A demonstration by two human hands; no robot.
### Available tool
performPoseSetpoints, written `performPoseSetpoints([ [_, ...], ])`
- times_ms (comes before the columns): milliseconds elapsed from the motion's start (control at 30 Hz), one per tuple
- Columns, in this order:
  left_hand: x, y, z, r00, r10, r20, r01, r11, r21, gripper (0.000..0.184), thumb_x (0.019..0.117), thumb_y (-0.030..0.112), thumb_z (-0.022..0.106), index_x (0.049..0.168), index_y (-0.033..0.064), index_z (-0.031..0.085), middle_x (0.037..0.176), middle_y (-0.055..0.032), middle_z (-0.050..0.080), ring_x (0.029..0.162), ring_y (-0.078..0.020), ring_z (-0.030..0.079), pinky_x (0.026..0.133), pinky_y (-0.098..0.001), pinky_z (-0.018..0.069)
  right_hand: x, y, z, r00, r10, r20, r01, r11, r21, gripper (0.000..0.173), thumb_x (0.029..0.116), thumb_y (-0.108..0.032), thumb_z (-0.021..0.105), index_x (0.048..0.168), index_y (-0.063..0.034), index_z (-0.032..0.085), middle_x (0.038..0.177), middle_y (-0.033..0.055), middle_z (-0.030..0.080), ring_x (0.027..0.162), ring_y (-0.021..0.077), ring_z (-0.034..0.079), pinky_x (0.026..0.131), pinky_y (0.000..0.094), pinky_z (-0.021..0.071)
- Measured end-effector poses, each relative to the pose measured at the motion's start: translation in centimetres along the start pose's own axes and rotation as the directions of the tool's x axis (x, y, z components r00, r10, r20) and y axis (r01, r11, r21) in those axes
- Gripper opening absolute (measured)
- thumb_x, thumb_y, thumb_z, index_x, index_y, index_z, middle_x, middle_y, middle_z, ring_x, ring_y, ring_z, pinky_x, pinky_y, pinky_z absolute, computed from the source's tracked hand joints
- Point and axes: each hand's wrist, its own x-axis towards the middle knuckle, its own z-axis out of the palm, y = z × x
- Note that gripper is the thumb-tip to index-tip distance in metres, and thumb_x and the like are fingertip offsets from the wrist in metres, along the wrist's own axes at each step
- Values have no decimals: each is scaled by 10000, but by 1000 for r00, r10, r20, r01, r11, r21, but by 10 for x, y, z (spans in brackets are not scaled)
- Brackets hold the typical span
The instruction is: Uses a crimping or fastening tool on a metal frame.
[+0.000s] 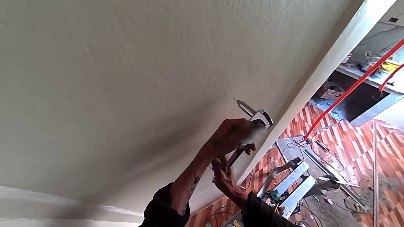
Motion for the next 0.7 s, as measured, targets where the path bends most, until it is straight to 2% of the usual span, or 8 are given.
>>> performPoseSetpoints([
  [167,9,-8,4,999,-35,-40,36,999,28,354,1094,169,344,914,46,622,661,24,667,555,-51,650,546,-203,564,1,-3,-6,994,80,-78,-85,995,-55,79,969,-109,528,980,-40,566,718,-134,551,598,-105,507,609,104,468],
  [300,14,-12,1,997,-39,-71,43,998,55,379,1095,150,328,865,47,611,634,20,660,530,-38,629,530,-184,543,6,-2,-8,989,113,-90,-118,991,-58,82,975,-113,519,959,-43,560,676,-130,529,532,-94,468,539,109,444],
  [400,17,-17,-1,998,6,-67,1,995,96,374,1089,147,345,849,54,617,630,53,639,535,5,593,526,-152,499,8,-1,-9,992,85,-91,-90,994,-57,60,953,-79,520,944,-41,566,687,-138,543,584,-109,499,613,98,466],
  [500,18,-19,0,992,31,-123,-14,991,132,365,1070,133,385,780,76,599,598,81,572,525,9,569,531,-167,506,10,0,-9,991,96,-91,-102,992,-70,44,951,-84,529,946,-54,561,673,-150,537,556,-117,482,575,93,455],
  [533,19,-20,-1,990,43,-133,-22,988,155,364,1067,139,399,769,75,599,588,87,548,517,10,555,527,-170,504,9,1,-10,993,88,-83,-94,993,-71,58,957,-90,529,961,-45,566,699,-143,548,588,-116,500,607,96,465],
  [600,19,-24,-4,990,59,-131,-33,980,194,350,1063,158,428,791,53,622,576,99,503,492,33,485,491,-149,434,5,2,-19,997,79,-3,-79,993,-92,192,1011,-175,500,1050,-1,571,829,-82,600,730,-64,577,719,152,516],
  [633,18,-25,-6,991,48,-123,-22,978,205,343,1064,163,436,812,41,633,577,96,509,481,37,484,474,-142,432,0,1,-29,993,89,71,-84,994,-73,341,1049,-244,483,1164,63,576,989,8,664,890,25,663,836,241,582],
  [700,14,-21,-10,994,1,-107,20,980,196,331,1067,161,438,849,30,650,618,83,557,501,26,543,482,-149,490,-14,-10,-48,968,122,218,-122,992,-17,595,1072,-384,455,1368,129,499,1320,159,638,1181,208,665,991,393,581],
])
